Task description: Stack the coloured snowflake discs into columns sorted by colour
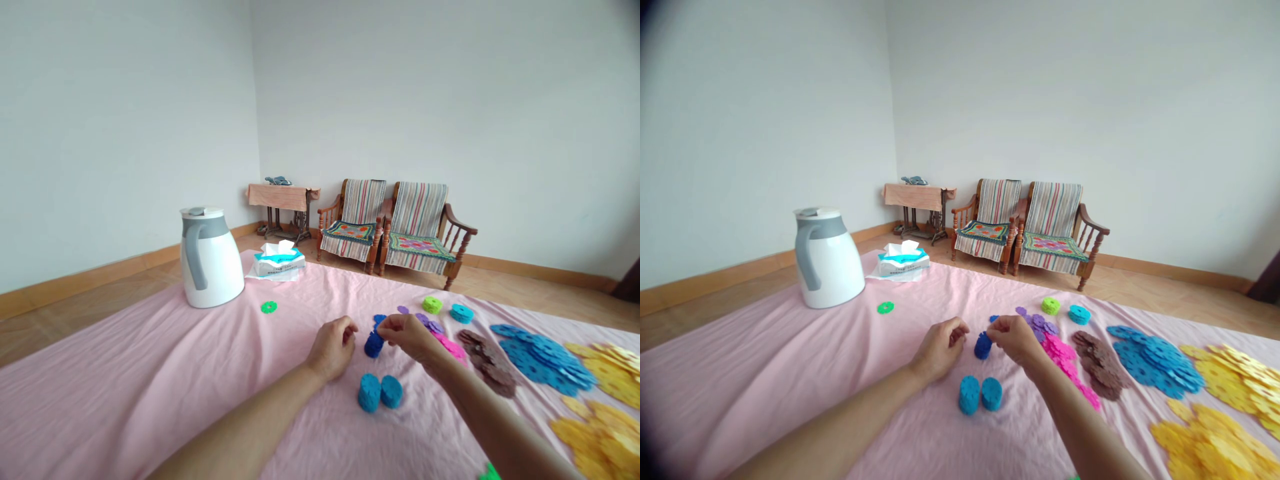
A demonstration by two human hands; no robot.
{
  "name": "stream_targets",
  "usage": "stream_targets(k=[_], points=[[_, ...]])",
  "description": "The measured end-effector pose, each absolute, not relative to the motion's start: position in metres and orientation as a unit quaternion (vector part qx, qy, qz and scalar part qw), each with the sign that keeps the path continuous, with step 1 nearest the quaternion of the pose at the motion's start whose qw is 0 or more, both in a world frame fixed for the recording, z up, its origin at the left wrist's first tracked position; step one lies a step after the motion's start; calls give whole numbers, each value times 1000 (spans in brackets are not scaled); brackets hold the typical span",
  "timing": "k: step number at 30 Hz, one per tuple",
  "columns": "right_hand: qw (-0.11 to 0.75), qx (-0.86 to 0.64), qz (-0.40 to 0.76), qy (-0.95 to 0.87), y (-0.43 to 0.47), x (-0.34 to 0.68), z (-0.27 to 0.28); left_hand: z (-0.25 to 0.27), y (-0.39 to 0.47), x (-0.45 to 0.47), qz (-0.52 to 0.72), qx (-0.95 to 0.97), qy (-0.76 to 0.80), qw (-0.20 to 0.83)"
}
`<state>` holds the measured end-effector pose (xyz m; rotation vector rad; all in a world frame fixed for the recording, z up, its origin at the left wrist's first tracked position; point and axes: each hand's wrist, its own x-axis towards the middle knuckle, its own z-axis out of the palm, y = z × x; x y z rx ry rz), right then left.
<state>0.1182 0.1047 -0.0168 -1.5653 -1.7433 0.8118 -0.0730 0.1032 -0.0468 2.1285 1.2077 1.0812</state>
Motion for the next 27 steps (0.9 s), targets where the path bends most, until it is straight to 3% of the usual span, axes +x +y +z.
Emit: stream_targets(k=[9,20,27], points=[[313,-608,271,-677,107,122,-22,-47,103,-73,394,774,439,232],[268,-649,81,-707,65,132,-38,-46,104,-73,390,774,447,222],[261,-642,34,-720,53,128,-47,-50,108,-74,393,774,441,226]])
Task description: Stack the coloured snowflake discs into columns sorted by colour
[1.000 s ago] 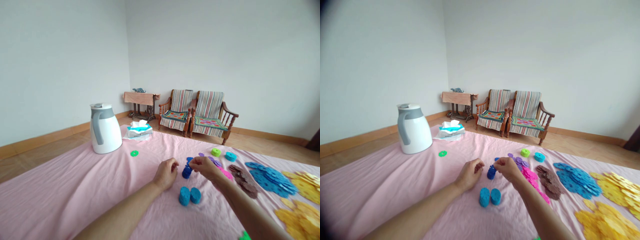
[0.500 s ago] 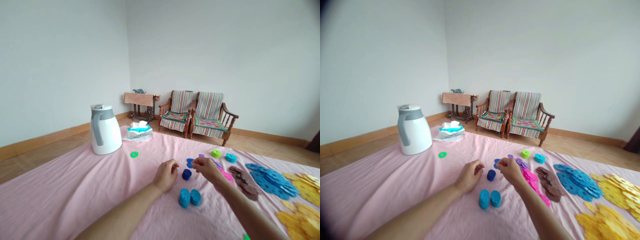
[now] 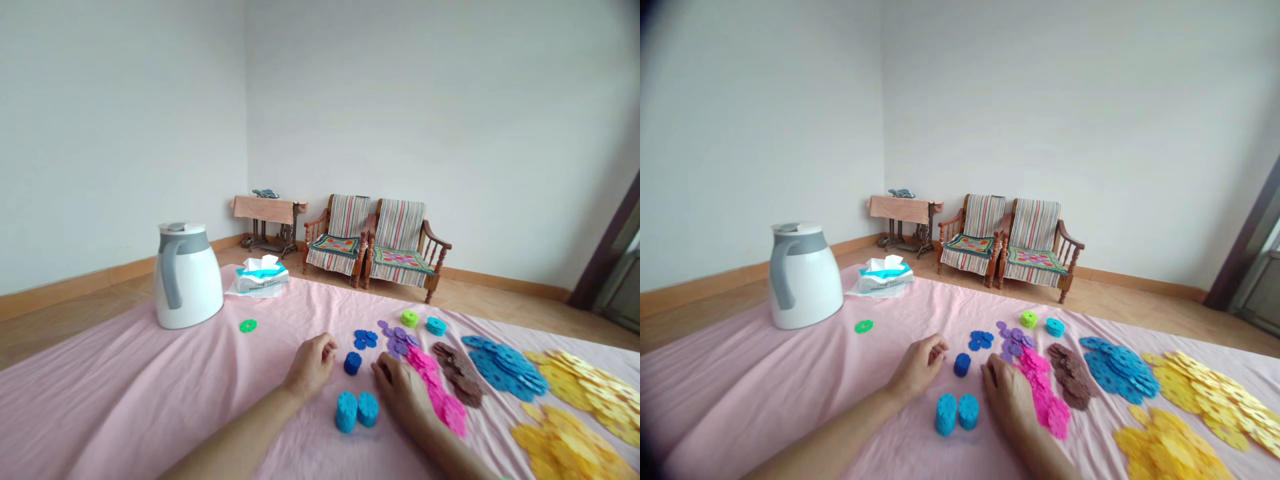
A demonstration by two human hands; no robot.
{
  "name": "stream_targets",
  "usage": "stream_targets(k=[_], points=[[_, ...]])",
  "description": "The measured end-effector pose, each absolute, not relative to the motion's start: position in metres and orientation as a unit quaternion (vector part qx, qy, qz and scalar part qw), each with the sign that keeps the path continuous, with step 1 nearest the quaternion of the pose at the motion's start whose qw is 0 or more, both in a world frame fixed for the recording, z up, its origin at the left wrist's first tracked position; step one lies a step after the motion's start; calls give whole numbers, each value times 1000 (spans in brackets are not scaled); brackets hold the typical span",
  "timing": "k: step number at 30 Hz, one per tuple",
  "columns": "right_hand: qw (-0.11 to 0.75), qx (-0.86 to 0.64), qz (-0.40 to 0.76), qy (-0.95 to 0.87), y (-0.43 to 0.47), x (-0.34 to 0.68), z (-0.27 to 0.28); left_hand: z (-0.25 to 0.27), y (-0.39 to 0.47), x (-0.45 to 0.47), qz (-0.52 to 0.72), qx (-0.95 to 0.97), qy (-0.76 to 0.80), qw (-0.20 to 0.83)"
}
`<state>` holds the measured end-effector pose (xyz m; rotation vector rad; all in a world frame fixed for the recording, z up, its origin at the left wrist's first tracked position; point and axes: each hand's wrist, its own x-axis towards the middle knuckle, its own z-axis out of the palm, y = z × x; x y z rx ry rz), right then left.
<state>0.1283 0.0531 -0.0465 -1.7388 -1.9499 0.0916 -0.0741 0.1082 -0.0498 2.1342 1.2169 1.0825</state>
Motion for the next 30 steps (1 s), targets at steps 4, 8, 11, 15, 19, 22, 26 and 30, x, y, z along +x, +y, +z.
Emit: stream_targets(k=[4,8,11,15,19,22,26,30], points=[[259,-644,20,-720,53,128,-50,-51,110,-74,392,776,439,226],[259,-644,11,-720,52,128,-52,-52,111,-74,391,777,442,219],[258,-644,5,-720,52,127,-52,-51,111,-75,391,778,440,217],[255,-644,0,-721,51,126,-52,-50,111,-74,393,778,436,222],[247,-646,-3,-722,52,127,-51,-50,111,-74,390,778,437,226],[235,-649,-4,-724,59,129,-46,-50,110,-75,389,779,439,224],[218,-651,-12,-727,77,136,-36,-48,108,-74,392,777,438,225],[190,-660,-32,-727,98,144,-31,-47,107,-74,391,775,440,230]])
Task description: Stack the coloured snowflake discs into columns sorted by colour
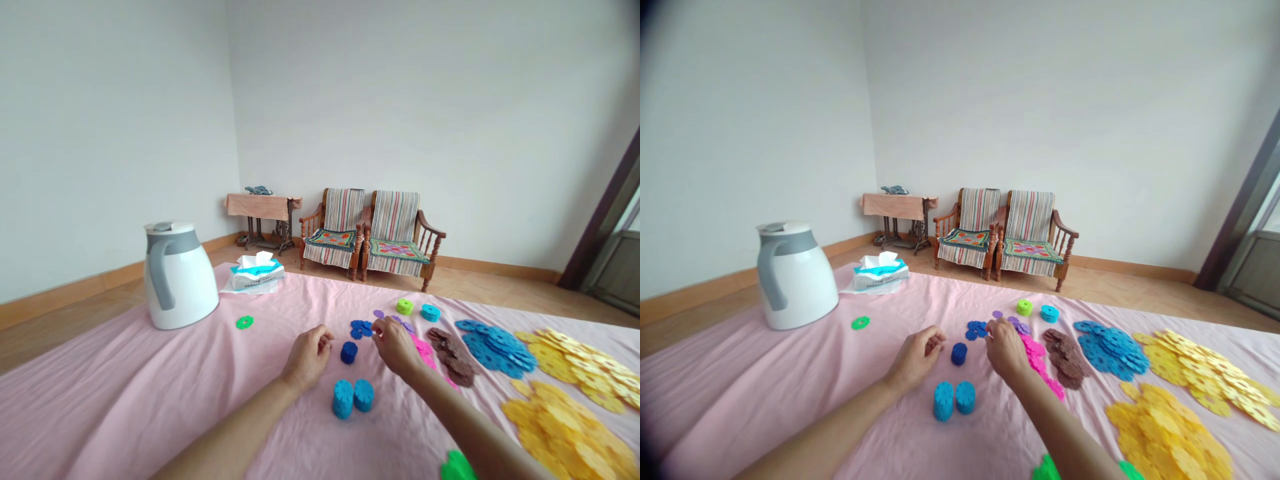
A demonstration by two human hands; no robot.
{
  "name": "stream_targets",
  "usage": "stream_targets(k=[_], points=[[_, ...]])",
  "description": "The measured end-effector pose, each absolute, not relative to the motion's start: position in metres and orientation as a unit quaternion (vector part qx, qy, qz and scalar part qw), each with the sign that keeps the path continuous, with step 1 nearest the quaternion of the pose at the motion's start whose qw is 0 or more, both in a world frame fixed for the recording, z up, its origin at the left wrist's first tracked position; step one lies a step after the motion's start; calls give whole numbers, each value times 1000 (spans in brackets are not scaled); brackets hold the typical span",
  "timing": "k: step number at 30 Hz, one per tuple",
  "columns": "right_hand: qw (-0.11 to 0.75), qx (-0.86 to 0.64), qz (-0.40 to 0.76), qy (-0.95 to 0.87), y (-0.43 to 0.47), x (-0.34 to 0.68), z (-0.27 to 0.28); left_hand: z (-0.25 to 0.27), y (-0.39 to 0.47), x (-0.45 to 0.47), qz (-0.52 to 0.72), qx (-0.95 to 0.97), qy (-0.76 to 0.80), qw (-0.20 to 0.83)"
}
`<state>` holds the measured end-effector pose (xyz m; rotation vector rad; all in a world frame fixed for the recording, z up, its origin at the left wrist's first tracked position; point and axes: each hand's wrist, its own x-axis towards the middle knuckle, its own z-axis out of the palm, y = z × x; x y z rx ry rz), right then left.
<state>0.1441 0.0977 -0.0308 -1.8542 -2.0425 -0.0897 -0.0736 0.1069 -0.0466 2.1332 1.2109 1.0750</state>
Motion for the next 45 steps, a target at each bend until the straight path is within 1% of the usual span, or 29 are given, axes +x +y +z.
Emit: stream_targets(k=[5,10,15,20,25,28,32,35,38,45], points=[[146,-670,-42,-726,118,148,-33,-49,109,-74,391,776,436,235],[109,-680,-24,-724,134,147,-36,-48,108,-74,392,777,434,233],[100,-675,5,-731,137,147,-33,-47,106,-74,391,776,436,235],[137,-661,28,-738,128,145,-28,-45,105,-74,388,775,438,239],[231,-663,59,-709,110,145,-23,-45,105,-74,390,775,434,243],[291,-663,110,-681,100,144,-20,-46,105,-74,393,777,431,238],[346,-653,220,-637,88,137,-12,-46,104,-73,393,777,431,237],[358,-642,304,-606,79,129,-3,-45,104,-73,392,779,428,237],[357,-633,359,-585,73,120,4,-45,104,-74,392,779,429,235],[302,-640,389,-590,76,108,4,-44,104,-74,388,779,434,234]])
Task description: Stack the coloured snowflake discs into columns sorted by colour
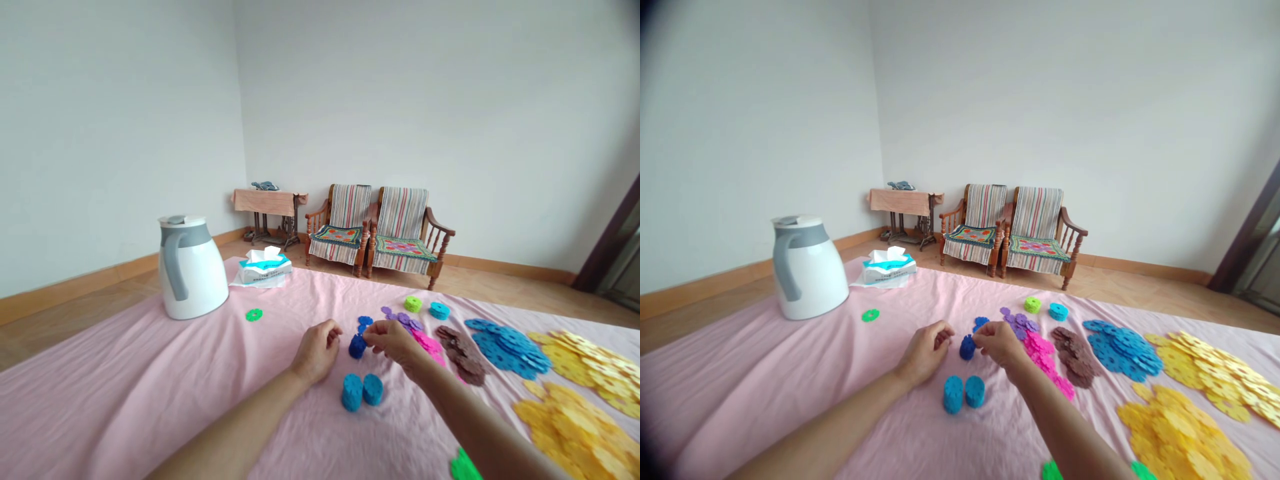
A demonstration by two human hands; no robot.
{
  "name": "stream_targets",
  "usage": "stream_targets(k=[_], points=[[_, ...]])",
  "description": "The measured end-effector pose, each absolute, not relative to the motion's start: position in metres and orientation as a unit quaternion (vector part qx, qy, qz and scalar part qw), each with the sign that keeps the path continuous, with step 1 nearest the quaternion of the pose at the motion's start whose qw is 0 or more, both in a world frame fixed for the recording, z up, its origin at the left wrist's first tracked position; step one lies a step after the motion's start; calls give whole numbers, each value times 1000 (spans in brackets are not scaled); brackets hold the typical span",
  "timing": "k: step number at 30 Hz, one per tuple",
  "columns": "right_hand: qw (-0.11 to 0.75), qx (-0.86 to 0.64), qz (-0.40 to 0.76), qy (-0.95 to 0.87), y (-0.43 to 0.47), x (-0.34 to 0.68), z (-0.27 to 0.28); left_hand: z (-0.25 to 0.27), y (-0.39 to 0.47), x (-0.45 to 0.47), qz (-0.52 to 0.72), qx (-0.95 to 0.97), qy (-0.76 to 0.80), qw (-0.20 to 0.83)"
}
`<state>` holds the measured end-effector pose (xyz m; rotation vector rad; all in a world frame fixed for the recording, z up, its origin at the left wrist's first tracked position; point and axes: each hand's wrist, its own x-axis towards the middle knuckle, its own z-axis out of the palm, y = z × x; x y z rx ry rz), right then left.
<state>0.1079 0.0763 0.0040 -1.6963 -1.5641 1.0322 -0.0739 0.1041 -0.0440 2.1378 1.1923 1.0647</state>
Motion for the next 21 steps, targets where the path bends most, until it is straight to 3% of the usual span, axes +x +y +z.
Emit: stream_targets(k=[10,21], points=[[335,-631,306,-630,74,121,-15,-40,97,-72,374,802,407,224],[283,-607,221,-709,59,112,-16,-31,90,-71,353,826,385,214]])
